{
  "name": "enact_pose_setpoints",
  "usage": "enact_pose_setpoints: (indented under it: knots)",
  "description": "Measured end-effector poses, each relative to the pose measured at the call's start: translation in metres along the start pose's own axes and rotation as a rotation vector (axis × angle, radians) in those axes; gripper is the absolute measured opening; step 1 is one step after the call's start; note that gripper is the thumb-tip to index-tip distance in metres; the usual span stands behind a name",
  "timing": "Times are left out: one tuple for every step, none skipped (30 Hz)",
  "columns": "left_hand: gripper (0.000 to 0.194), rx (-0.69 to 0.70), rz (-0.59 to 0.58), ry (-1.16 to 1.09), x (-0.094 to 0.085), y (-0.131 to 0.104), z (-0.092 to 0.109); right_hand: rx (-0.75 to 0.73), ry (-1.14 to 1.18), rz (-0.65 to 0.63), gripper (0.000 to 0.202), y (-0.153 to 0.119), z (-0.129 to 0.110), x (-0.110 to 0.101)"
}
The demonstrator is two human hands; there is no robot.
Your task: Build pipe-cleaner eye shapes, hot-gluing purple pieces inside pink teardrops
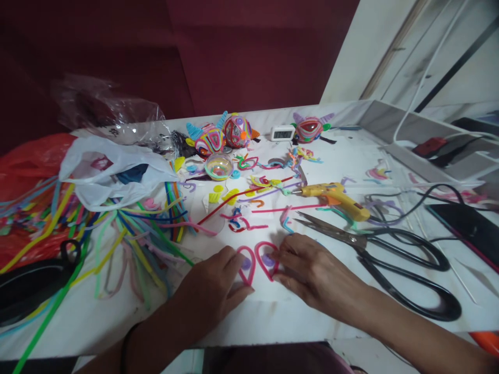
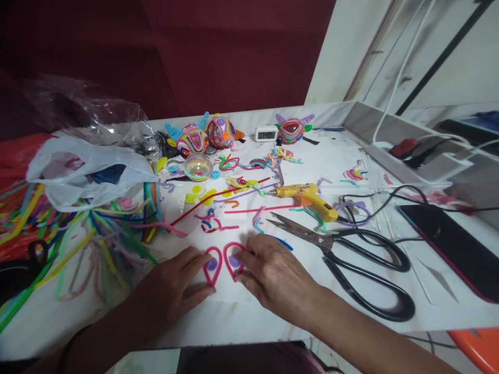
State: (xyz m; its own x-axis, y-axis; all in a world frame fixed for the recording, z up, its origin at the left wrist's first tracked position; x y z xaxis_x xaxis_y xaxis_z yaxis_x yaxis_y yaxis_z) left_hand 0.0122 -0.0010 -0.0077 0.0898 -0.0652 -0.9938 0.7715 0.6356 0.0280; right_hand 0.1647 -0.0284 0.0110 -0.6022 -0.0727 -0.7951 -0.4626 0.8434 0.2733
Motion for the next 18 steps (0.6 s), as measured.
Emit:
enact_pose_setpoints:
  knots:
    - [0.039,0.0,0.003,0.004,0.0,-0.001,0.0,-0.001,0.005,0.002,0.02,0.0,0.0,0.0]
    - [0.04,0.003,0.007,0.009,0.0,-0.001,0.0,-0.001,0.012,0.002,0.019,0.0,-0.001,0.0]
    - [0.041,0.006,0.012,0.018,0.0,-0.001,0.001,0.0,0.016,0.004,0.019,-0.001,-0.001,0.0]
    - [0.042,0.008,0.019,0.028,0.0,-0.001,0.001,0.002,0.019,0.009,0.019,-0.001,-0.001,-0.001]
    - [0.043,0.011,0.025,0.036,0.0,-0.001,0.001,0.003,0.023,0.012,0.019,-0.001,-0.001,-0.001]
    - [0.044,0.015,0.03,0.041,0.0,-0.001,0.002,0.003,0.028,0.018,0.02,-0.001,-0.001,-0.001]
    - [0.044,0.019,0.032,0.044,0.001,-0.001,0.002,0.002,0.036,0.024,0.02,-0.001,-0.001,-0.002]
    - [0.043,0.019,0.03,0.047,0.001,-0.001,0.002,-0.002,0.045,0.031,0.019,-0.001,-0.002,-0.003]
    - [0.043,0.021,0.031,0.05,0.001,-0.001,0.003,-0.009,0.054,0.036,0.019,0.0,-0.003,-0.003]
    - [0.043,0.024,0.035,0.054,0.001,-0.001,0.003,-0.017,0.062,0.04,0.019,0.0,-0.003,-0.004]
    - [0.044,0.025,0.045,0.059,0.0,-0.002,0.004,-0.025,0.067,0.046,0.019,0.001,-0.004,-0.005]
    - [0.044,0.028,0.06,0.064,-0.002,-0.002,0.005,-0.032,0.072,0.056,0.02,0.001,-0.005,-0.006]
    - [0.043,0.033,0.082,0.068,-0.005,-0.003,0.005,-0.034,0.08,0.07,0.02,0.001,-0.005,-0.008]
    - [0.04,0.038,0.109,0.069,-0.008,-0.004,0.006,-0.035,0.09,0.09,0.021,0.002,-0.005,-0.01]
    - [0.034,0.044,0.139,0.069,-0.012,-0.004,0.007,-0.036,0.101,0.113,0.022,0.001,-0.004,-0.012]
    - [0.027,0.048,0.173,0.073,-0.017,-0.005,0.007,-0.038,0.112,0.138,0.022,0.001,-0.004,-0.014]
    - [0.022,0.051,0.214,0.084,-0.023,-0.005,0.006,-0.04,0.12,0.159,0.022,0.001,-0.003,-0.017]
    - [0.019,0.052,0.258,0.101,-0.029,-0.006,0.004,-0.045,0.122,0.178,0.021,0.0,-0.003,-0.018]
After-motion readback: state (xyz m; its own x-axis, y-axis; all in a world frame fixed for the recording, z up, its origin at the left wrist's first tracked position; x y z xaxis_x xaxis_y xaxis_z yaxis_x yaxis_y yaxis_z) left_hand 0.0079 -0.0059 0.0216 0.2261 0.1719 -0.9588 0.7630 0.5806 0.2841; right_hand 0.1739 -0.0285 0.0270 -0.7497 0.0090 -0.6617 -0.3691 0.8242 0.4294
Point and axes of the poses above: each hand's wrist, its own y-axis towards the middle knuckle, its own x-axis out of the palm, z = x × y, the point moved 7 cm from there along y, towards the middle knuckle, and after that the axes turned 11 degrees about y, right-handed, at the moved point
